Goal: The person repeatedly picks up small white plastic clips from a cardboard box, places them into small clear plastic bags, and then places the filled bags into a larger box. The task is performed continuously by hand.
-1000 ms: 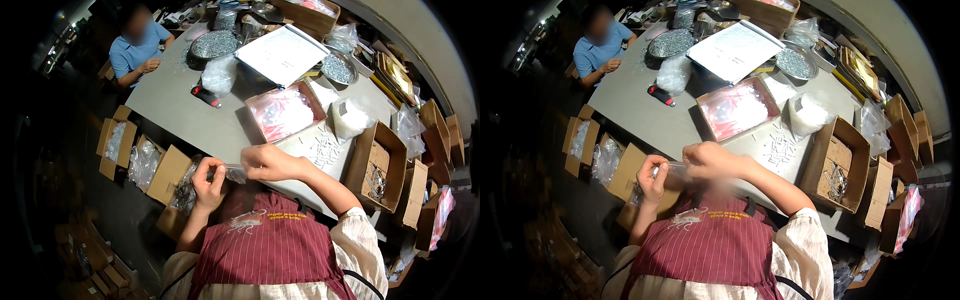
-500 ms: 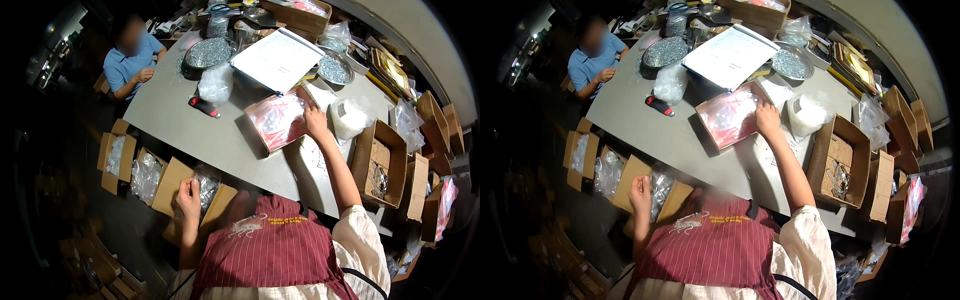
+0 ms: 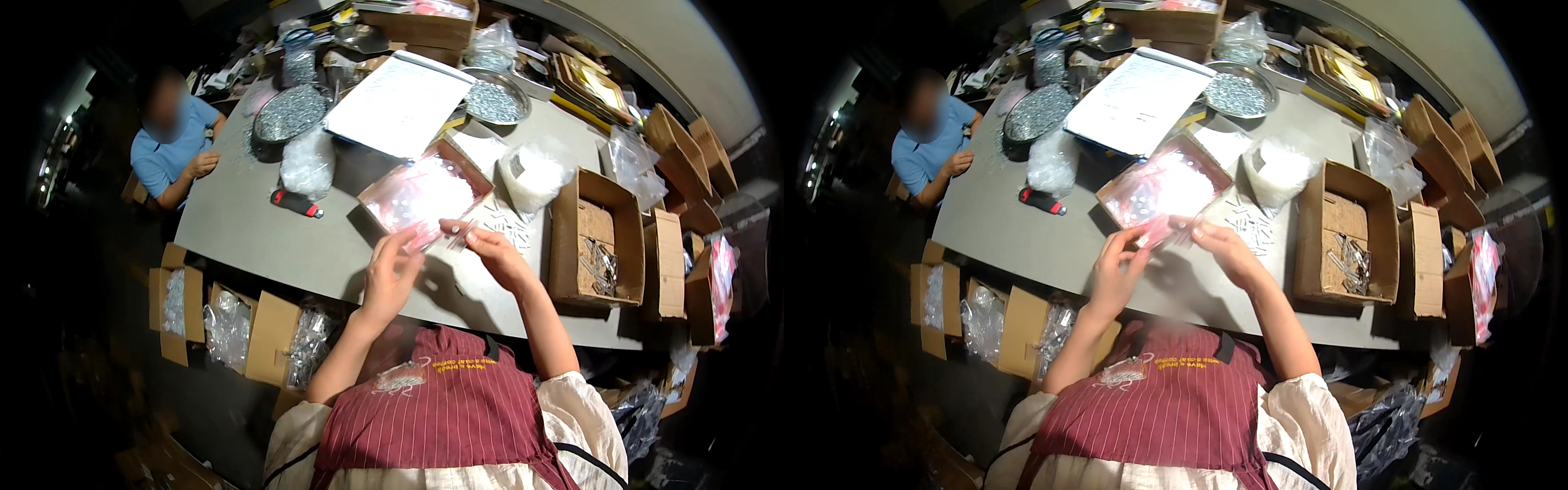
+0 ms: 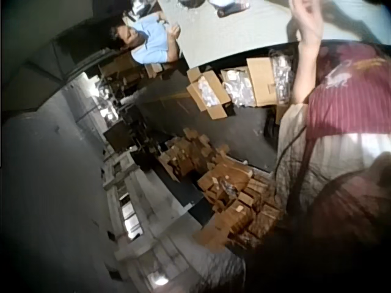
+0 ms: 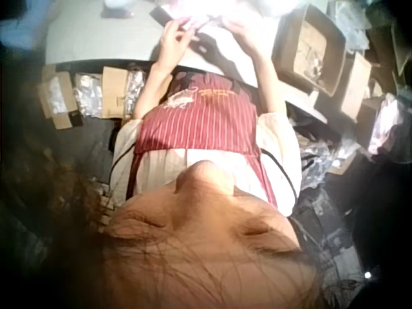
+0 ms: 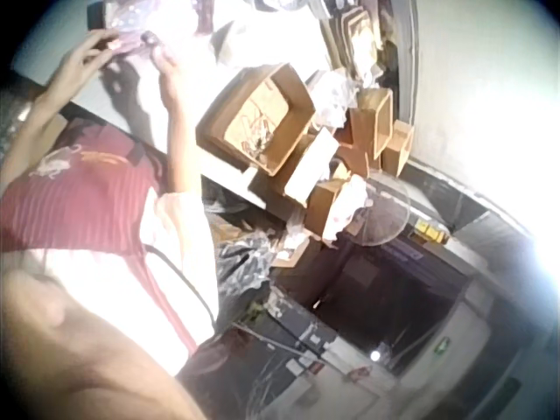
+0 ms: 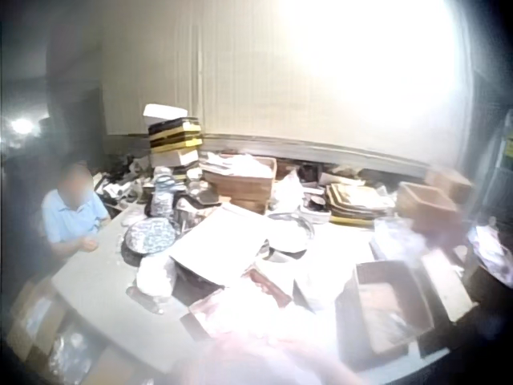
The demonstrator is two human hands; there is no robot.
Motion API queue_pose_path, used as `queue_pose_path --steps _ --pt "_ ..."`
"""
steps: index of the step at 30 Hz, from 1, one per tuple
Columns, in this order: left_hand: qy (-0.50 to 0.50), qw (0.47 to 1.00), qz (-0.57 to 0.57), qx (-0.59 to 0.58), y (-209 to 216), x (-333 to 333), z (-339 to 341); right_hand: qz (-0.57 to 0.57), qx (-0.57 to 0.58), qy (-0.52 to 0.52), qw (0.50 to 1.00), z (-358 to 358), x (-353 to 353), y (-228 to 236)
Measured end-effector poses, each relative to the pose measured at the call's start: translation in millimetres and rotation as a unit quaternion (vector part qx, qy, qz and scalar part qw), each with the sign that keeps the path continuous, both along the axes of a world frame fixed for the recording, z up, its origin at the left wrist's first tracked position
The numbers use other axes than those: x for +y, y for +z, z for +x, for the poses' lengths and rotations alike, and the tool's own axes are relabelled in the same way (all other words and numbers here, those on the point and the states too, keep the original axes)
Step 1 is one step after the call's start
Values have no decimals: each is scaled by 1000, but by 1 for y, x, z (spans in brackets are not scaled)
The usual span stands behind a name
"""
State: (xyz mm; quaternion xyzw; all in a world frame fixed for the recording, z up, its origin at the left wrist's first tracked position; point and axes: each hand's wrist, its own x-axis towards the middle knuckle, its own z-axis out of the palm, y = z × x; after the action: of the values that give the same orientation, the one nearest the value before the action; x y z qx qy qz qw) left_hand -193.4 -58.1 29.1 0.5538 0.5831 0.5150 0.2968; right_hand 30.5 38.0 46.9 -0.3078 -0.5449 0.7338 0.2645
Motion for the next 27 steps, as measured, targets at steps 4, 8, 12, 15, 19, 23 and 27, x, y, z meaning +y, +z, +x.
queue_pose_path --steps 4,8,12,15,19,23,27 --pt "-58 983 92 146 16 19 15 -37 -7 55 998 20 -23 -10" --pt "-275 942 99 163 25 20 26 -65 -89 138 984 39 -39 -31" --pt "-327 925 -2 195 11 6 24 -31 -132 179 975 50 -42 -71" --pt "-221 952 5 212 -17 -7 18 23 -158 89 983 43 -40 -68" --pt "-154 955 -124 221 -43 -33 7 384 -442 18 811 30 -36 -95" --pt "-113 966 -197 126 -65 -50 3 485 -411 112 764 13 -26 -97" --pt "-77 956 -245 143 -52 -51 8 554 -437 -45 707 8 24 -119"
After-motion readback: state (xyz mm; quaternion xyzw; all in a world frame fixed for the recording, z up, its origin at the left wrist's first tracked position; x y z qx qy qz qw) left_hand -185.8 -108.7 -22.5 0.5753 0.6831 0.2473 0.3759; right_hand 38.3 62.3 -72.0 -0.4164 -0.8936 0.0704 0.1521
